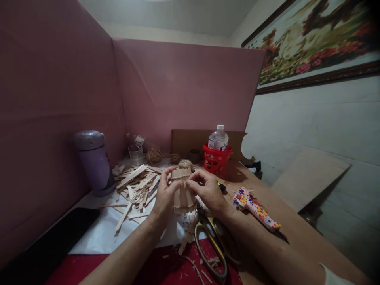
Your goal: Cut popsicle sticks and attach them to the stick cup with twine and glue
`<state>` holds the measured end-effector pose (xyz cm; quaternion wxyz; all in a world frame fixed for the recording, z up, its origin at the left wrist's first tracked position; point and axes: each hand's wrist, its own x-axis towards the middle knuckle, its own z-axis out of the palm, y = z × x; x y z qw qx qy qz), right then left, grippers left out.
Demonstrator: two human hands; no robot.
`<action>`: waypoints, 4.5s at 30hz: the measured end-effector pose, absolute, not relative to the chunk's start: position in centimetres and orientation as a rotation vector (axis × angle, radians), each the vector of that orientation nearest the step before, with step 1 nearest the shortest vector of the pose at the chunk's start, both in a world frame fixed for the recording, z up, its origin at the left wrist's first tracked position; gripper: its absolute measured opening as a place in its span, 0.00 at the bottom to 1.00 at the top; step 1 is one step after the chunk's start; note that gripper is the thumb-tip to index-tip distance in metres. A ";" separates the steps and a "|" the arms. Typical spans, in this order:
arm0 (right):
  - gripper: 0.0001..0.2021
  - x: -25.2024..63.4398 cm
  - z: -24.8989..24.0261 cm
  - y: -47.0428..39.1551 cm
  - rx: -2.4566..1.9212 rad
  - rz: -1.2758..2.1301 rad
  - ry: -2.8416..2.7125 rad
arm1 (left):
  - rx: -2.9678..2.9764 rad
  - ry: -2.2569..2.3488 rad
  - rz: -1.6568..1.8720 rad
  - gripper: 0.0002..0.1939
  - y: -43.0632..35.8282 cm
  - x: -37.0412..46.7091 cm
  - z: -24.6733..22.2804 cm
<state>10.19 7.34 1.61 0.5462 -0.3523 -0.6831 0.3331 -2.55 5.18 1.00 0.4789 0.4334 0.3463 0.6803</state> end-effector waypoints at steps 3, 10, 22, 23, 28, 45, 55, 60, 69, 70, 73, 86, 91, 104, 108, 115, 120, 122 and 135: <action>0.04 10.2 1.5 7.5 -0.830 0.799 -1.614 | 1.061 0.844 1.661 0.25 5.2 -2.6 0.9; 0.04 10.2 1.6 7.6 -0.837 0.830 -1.589 | 1.088 0.871 1.645 0.26 5.0 -2.5 1.2; 0.05 10.3 1.5 7.8 -0.834 0.872 -1.562 | 1.092 0.837 1.633 0.28 5.1 -2.6 1.1; 0.05 10.3 1.5 7.8 -0.832 0.876 -1.560 | 1.091 0.837 1.628 0.28 5.1 -2.6 1.1; 0.04 10.2 1.5 7.8 -0.830 0.884 -1.555 | 1.091 0.834 1.614 0.27 5.1 -2.7 1.0; 0.05 11.0 1.8 6.6 -0.761 0.389 -1.860 | 1.050 0.754 1.599 0.31 5.1 -2.9 0.7; 0.07 11.2 2.1 7.1 -0.788 0.323 -1.891 | 1.152 0.808 1.602 0.28 4.9 -2.6 1.0; 0.07 11.3 2.3 7.1 -0.809 0.279 -1.921 | 1.194 0.836 1.608 0.28 4.8 -2.4 1.1; 0.06 11.6 2.1 7.2 -0.791 0.346 -1.924 | 1.137 0.839 1.585 0.29 4.6 -2.4 1.1; 0.07 11.7 2.3 7.2 -0.779 0.352 -1.942 | 1.130 0.841 1.582 0.29 4.5 -2.4 1.2; 0.09 12.0 2.8 7.1 -0.760 0.324 -2.006 | 1.128 0.858 1.580 0.30 4.4 -2.2 1.5; 0.07 11.9 2.7 8.0 -0.730 0.942 -1.645 | 1.182 0.879 1.544 0.28 4.4 -2.3 1.2; 0.11 11.8 2.6 8.1 -0.675 1.023 -1.507 | 1.153 0.937 1.556 0.33 4.3 -2.0 1.6; 0.09 11.9 2.2 7.7 -0.676 1.049 -1.472 | 1.073 0.852 1.556 0.26 4.8 -2.2 1.1; 0.08 11.8 2.0 7.6 -0.659 1.016 -1.507 | 1.096 0.969 1.546 0.32 4.9 -2.1 1.1; 0.09 11.5 1.9 7.1 -0.673 1.005 -1.513 | 1.080 0.948 1.536 0.34 5.5 -2.7 0.5; 0.10 12.3 2.5 8.0 -0.687 1.012 -1.357 | 1.106 0.933 1.547 0.36 5.2 -2.4 1.0; 0.10 12.6 2.6 8.4 -0.706 1.049 -1.320 | 1.127 0.909 1.545 0.36 5.0 -2.3 1.2; 0.10 12.4 2.5 8.1 -0.686 1.054 -1.395 | 1.222 0.886 1.496 0.25 4.7 -2.4 1.0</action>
